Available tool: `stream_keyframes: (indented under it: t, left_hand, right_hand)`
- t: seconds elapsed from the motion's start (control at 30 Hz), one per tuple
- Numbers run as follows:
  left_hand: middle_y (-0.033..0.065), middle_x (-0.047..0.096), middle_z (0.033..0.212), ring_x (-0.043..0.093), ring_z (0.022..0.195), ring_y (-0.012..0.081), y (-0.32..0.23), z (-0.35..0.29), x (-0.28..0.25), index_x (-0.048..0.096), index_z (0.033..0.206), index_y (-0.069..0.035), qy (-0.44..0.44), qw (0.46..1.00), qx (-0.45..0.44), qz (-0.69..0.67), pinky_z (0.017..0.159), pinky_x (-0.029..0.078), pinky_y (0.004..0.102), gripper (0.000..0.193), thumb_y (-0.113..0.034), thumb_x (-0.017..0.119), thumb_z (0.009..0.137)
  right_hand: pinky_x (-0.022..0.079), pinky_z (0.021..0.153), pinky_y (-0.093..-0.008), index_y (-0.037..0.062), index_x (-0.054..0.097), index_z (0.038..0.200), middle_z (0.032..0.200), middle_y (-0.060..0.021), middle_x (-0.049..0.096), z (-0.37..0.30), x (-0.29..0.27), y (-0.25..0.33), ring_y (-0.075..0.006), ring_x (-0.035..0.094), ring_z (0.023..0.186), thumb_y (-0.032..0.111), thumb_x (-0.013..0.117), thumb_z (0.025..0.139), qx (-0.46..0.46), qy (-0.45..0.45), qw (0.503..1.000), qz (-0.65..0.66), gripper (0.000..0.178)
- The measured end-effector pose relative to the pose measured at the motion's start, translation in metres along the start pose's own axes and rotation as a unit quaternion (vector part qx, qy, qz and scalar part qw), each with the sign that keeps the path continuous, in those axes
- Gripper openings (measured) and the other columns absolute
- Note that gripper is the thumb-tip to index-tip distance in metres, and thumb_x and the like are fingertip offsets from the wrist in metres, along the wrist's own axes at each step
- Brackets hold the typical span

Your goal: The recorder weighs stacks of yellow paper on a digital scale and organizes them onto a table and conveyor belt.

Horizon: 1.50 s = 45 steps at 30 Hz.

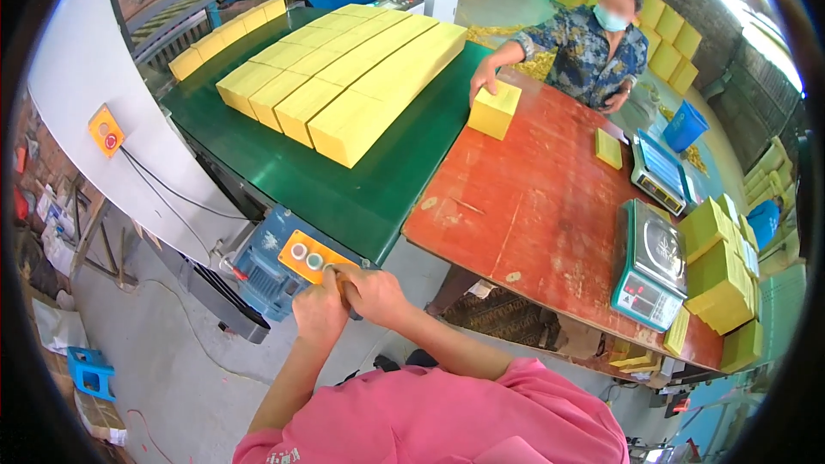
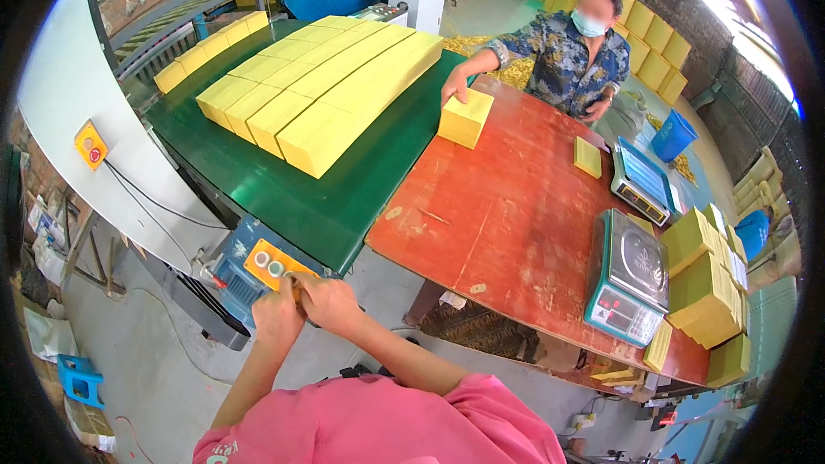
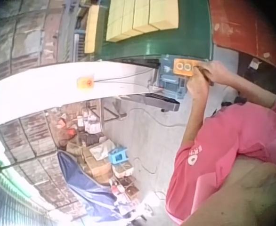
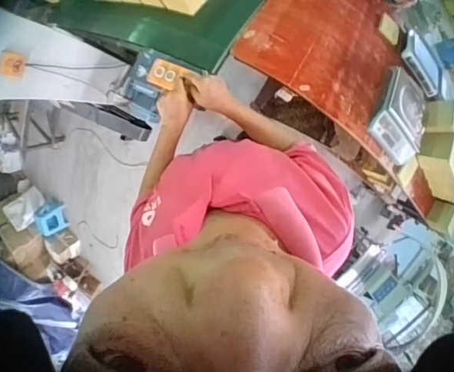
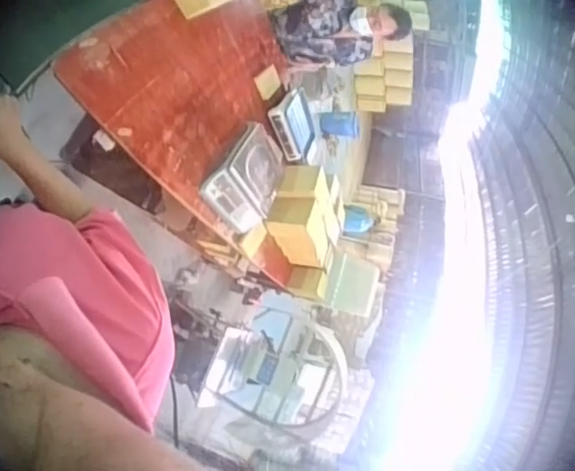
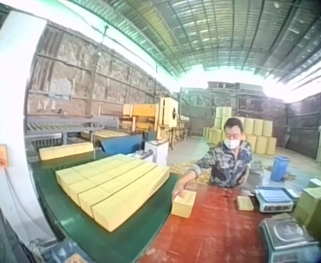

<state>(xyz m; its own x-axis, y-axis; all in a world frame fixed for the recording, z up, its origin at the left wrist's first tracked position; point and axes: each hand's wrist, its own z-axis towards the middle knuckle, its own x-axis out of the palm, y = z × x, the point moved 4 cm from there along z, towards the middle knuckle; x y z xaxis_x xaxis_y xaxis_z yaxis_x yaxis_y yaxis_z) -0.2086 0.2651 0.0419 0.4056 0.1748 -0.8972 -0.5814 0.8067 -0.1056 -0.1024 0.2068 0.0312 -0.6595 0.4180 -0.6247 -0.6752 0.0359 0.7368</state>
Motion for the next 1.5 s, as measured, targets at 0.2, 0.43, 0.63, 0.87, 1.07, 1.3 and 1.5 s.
stream_keyframes:
  t: [0.2, 0.43, 0.63, 0.87, 1.07, 1.3, 1.5]
  left_hand:
    - [0.0101, 0.059, 0.055, 0.062, 0.048, 0.0271, 0.002, 0.001, 0.002, 0.055, 0.103, -0.004, 0.006, 1.000, -0.007, -0.005, 0.045, 0.048, 0.0379, 0.034, -0.016, 0.071, 0.075]
    - [0.0087, 0.060, 0.056, 0.064, 0.051, 0.0255, 0.004, 0.001, 0.004, 0.056, 0.108, -0.001, 0.028, 1.000, -0.005, 0.008, 0.047, 0.050, 0.0364, 0.039, -0.020, 0.069, 0.077]
    - [0.0084, 0.060, 0.057, 0.064, 0.052, 0.0255, 0.003, 0.002, 0.004, 0.056, 0.107, -0.002, 0.033, 0.999, -0.011, 0.005, 0.048, 0.050, 0.0363, 0.038, -0.021, 0.069, 0.077]
    - [0.0088, 0.059, 0.056, 0.063, 0.051, 0.0258, 0.001, 0.002, 0.002, 0.057, 0.104, -0.003, 0.026, 1.000, -0.015, -0.006, 0.047, 0.049, 0.0374, 0.035, -0.020, 0.069, 0.077]
    - [0.0097, 0.059, 0.056, 0.062, 0.051, 0.0273, 0.001, 0.004, 0.001, 0.057, 0.102, -0.003, 0.026, 0.999, -0.022, -0.027, 0.048, 0.049, 0.0381, 0.034, -0.019, 0.071, 0.075]
    - [0.0113, 0.061, 0.059, 0.064, 0.054, 0.0289, -0.009, 0.007, -0.003, 0.058, 0.103, -0.007, 0.050, 0.996, -0.077, 0.010, 0.051, 0.050, 0.0392, 0.035, -0.019, 0.073, 0.074]
    - [0.0134, 0.063, 0.063, 0.065, 0.059, 0.0313, -0.010, 0.006, -0.005, 0.057, 0.104, -0.008, 0.053, 0.991, -0.121, -0.006, 0.054, 0.050, 0.0405, 0.038, -0.018, 0.075, 0.072]
  right_hand:
    - [0.052, 0.058, -0.0469, 0.0090, 0.062, 0.111, 0.079, -0.0181, 0.068, 0.001, -0.003, 0.005, -0.0362, 0.066, 0.065, 0.015, 0.052, 0.086, -0.041, -0.046, 0.998, 0.001, 0.027]
    - [0.052, 0.061, -0.0461, 0.0105, 0.062, 0.114, 0.081, -0.0170, 0.068, 0.002, -0.006, 0.007, -0.0356, 0.066, 0.069, 0.015, 0.053, 0.087, -0.006, -0.017, 1.000, 0.004, 0.029]
    - [0.053, 0.063, -0.0452, 0.0116, 0.062, 0.118, 0.081, -0.0159, 0.068, 0.000, -0.002, 0.001, -0.0352, 0.066, 0.071, 0.016, 0.054, 0.088, 0.008, -0.005, 1.000, 0.005, 0.031]
    - [0.052, 0.059, -0.0482, 0.0117, 0.059, 0.118, 0.081, -0.0177, 0.069, 0.000, -0.001, -0.001, -0.0361, 0.066, 0.068, 0.015, 0.053, 0.085, -0.007, 0.008, 1.000, 0.001, 0.034]
    - [0.052, 0.060, -0.0486, 0.0106, 0.058, 0.119, 0.080, -0.0192, 0.068, 0.002, -0.008, -0.004, -0.0376, 0.066, 0.068, 0.014, 0.053, 0.084, -0.041, 0.016, 0.998, 0.035, 0.036]
    - [0.051, 0.059, -0.0459, 0.0088, 0.058, 0.121, 0.079, -0.0163, 0.068, 0.008, -0.012, -0.012, -0.0345, 0.066, 0.067, 0.015, 0.056, 0.084, -0.055, 0.052, 0.996, 0.049, 0.037]
    - [0.051, 0.056, -0.0454, 0.0057, 0.057, 0.118, 0.077, -0.0155, 0.068, 0.012, -0.008, -0.016, -0.0343, 0.066, 0.065, 0.014, 0.057, 0.085, -0.104, 0.067, 0.991, 0.052, 0.035]
